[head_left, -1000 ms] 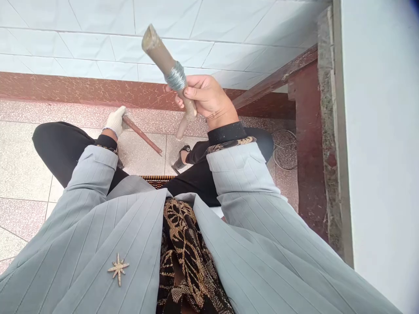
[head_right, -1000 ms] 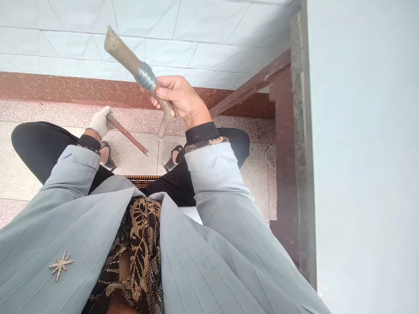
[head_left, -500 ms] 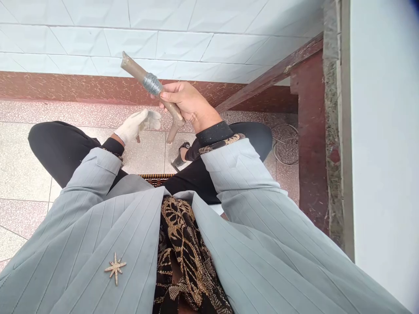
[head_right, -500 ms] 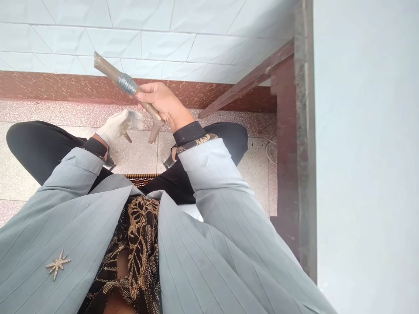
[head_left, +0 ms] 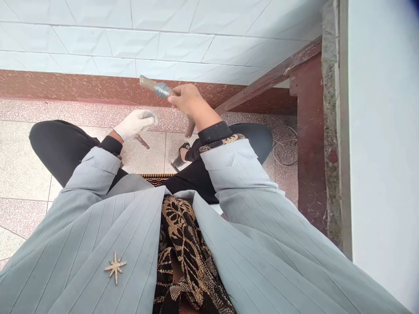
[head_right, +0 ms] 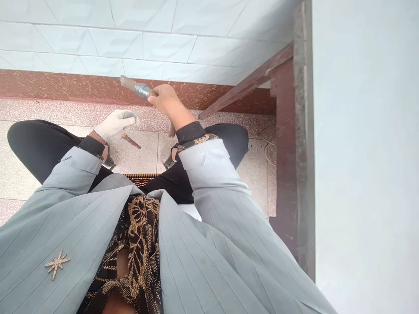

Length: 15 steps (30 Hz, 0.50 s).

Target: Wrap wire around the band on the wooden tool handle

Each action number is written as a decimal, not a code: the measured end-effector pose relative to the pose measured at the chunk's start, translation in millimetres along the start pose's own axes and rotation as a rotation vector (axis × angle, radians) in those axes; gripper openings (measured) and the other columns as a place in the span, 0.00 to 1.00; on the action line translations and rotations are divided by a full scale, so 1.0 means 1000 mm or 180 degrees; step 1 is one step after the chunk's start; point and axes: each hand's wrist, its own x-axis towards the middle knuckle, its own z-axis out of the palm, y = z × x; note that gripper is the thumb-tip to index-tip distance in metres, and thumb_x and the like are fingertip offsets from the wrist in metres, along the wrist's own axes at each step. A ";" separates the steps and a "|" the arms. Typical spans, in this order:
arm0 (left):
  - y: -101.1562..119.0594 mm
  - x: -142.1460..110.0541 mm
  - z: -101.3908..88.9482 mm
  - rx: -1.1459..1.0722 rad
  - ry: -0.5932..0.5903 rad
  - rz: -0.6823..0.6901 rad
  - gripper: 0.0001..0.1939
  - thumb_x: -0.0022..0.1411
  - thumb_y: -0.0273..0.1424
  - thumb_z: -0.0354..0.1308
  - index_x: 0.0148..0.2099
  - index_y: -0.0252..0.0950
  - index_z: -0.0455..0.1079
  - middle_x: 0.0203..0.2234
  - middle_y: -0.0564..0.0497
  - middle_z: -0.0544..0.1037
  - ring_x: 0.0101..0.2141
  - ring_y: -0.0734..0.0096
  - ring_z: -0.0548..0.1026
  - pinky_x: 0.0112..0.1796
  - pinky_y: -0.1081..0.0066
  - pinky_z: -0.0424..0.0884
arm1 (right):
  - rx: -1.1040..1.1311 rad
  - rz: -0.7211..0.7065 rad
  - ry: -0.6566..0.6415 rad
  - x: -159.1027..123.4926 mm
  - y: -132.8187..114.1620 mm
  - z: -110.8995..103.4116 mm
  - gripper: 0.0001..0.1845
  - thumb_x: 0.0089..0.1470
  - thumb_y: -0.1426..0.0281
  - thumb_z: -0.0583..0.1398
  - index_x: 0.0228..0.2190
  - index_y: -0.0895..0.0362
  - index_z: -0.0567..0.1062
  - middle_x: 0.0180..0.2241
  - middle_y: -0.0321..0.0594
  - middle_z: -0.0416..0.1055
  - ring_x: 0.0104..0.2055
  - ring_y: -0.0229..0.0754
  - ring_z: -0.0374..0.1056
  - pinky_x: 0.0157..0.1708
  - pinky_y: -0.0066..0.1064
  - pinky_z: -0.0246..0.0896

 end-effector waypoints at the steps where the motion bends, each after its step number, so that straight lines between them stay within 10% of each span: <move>1: 0.002 -0.001 -0.001 0.0099 -0.0062 -0.0024 0.07 0.66 0.22 0.60 0.36 0.34 0.79 0.18 0.56 0.69 0.21 0.76 0.64 0.26 0.73 0.58 | -0.0499 -0.0110 0.0054 0.000 -0.001 0.001 0.09 0.67 0.76 0.67 0.33 0.54 0.79 0.36 0.47 0.79 0.48 0.55 0.77 0.51 0.42 0.72; 5: 0.006 -0.003 -0.002 0.0373 -0.0440 -0.0167 0.06 0.63 0.23 0.62 0.36 0.34 0.80 0.21 0.55 0.73 0.21 0.76 0.65 0.26 0.73 0.59 | -0.2132 -0.0166 -0.1379 -0.007 -0.007 0.001 0.09 0.63 0.79 0.70 0.31 0.58 0.82 0.29 0.44 0.78 0.41 0.52 0.78 0.45 0.39 0.70; 9: 0.000 -0.003 -0.006 0.0170 -0.0662 -0.0195 0.05 0.62 0.22 0.63 0.35 0.34 0.79 0.22 0.55 0.73 0.22 0.76 0.67 0.28 0.73 0.63 | -0.1449 -0.0279 -0.3275 -0.018 -0.012 -0.010 0.06 0.63 0.70 0.74 0.35 0.60 0.86 0.28 0.35 0.79 0.35 0.41 0.76 0.42 0.32 0.67; 11: -0.007 -0.002 -0.007 -0.0112 -0.0422 -0.0186 0.06 0.64 0.22 0.62 0.35 0.34 0.79 0.22 0.55 0.74 0.23 0.75 0.69 0.29 0.72 0.66 | -0.0624 -0.0739 -0.3122 -0.022 -0.011 -0.017 0.09 0.62 0.65 0.75 0.39 0.58 0.87 0.32 0.34 0.81 0.37 0.41 0.76 0.43 0.31 0.68; 15: -0.020 0.002 -0.009 -0.0438 -0.0049 -0.0204 0.09 0.70 0.22 0.59 0.36 0.34 0.78 0.25 0.52 0.78 0.26 0.72 0.73 0.36 0.68 0.73 | 0.1139 -0.1082 -0.1449 -0.024 -0.007 -0.020 0.07 0.62 0.63 0.72 0.38 0.53 0.84 0.37 0.37 0.82 0.37 0.42 0.72 0.43 0.34 0.70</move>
